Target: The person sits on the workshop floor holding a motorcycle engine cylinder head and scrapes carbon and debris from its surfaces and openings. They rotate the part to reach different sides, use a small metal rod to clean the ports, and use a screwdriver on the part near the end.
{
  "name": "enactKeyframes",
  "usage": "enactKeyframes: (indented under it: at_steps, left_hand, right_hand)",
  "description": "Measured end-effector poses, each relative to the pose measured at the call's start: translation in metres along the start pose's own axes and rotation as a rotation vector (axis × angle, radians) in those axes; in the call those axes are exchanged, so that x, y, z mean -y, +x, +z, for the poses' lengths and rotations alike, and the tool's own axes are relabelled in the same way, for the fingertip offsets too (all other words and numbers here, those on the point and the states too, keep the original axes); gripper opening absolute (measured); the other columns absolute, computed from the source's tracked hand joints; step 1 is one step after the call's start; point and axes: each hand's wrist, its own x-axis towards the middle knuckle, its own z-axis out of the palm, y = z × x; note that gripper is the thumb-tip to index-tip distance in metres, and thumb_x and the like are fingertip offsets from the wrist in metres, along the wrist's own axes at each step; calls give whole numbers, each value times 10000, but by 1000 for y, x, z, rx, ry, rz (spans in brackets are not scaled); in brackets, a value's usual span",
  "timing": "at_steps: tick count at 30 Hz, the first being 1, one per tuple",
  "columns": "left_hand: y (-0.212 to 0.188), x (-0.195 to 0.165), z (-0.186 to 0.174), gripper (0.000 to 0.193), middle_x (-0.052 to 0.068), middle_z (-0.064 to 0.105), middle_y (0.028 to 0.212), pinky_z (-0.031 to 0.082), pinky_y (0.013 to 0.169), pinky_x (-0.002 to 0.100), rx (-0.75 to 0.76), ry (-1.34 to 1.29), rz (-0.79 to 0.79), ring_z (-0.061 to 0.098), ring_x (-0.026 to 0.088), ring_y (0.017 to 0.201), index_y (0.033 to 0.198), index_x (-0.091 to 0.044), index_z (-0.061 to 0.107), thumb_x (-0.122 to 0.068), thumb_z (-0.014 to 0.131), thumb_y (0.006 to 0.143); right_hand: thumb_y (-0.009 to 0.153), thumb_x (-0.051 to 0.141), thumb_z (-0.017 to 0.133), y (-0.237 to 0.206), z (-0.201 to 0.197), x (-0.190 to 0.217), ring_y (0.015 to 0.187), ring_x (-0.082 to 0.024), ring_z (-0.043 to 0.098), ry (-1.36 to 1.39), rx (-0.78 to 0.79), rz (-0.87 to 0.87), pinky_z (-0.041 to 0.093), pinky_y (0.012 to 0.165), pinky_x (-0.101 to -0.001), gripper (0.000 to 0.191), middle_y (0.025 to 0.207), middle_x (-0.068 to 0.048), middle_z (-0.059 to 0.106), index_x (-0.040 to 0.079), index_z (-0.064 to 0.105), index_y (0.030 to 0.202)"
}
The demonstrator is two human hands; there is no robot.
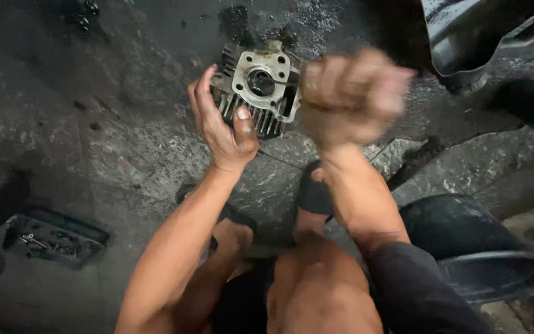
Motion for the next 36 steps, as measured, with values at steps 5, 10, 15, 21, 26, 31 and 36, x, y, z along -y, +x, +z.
enactKeyframes:
  at_steps: [5,10,15,21,26,31,36]
  left_hand:
    - [2,-2,0,761,221,515,1292,440,1084,451,-8,-10,-4,558,353,1203,1463,54,442,-582,470,1044]
    - [3,-2,0,768,216,517,1285,438,1076,456,-16,-8,4,563,357,1187,1448,47,455,-599,461,1032]
    - [1,-2,-1,766,218,519,1330,421,1095,454,-5,-3,-5,550,364,1211,1479,34,441,-601,467,1050]
    - [1,-1,-1,757,222,510,1302,394,1125,468,17,0,-18,532,372,1250,1500,33,432,-582,469,1060]
    - [1,0,0,756,224,510,1306,418,1098,460,-3,-22,-14,545,374,1237,1460,42,447,-576,483,1026]
    - [2,1,1,763,231,524,1316,426,1104,459,-30,-15,33,551,388,1268,1453,52,445,-580,490,1028]
    - [2,0,2,772,220,527,1301,429,1091,454,-24,-26,6,559,368,1202,1460,34,451,-603,466,1024]
  right_hand:
    - [1044,283,568,-11,-16,-14,432,-102,241,175,-38,-107,242,380,-304,463,644,15,289,159,305,684]
    - [1040,293,561,-11,-14,-8,451,-134,276,89,18,-94,254,406,-346,454,617,-9,297,124,346,677]
    - [1091,445,490,-5,8,8,460,-124,226,55,86,75,206,449,-325,526,540,-12,300,97,350,722]
    - [1061,423,507,4,20,11,439,-134,247,28,20,-17,262,431,-330,520,558,-7,281,101,386,671]
    - [1073,408,513,-5,11,11,442,-111,252,42,79,17,227,438,-307,526,569,-13,322,93,364,678]
    - [1027,283,573,-20,-14,-9,465,-124,265,90,70,-116,240,442,-347,470,605,12,291,109,358,647]
    - [1021,242,575,-24,-26,-15,461,-128,276,156,18,-86,261,438,-333,427,633,-1,320,102,367,675]
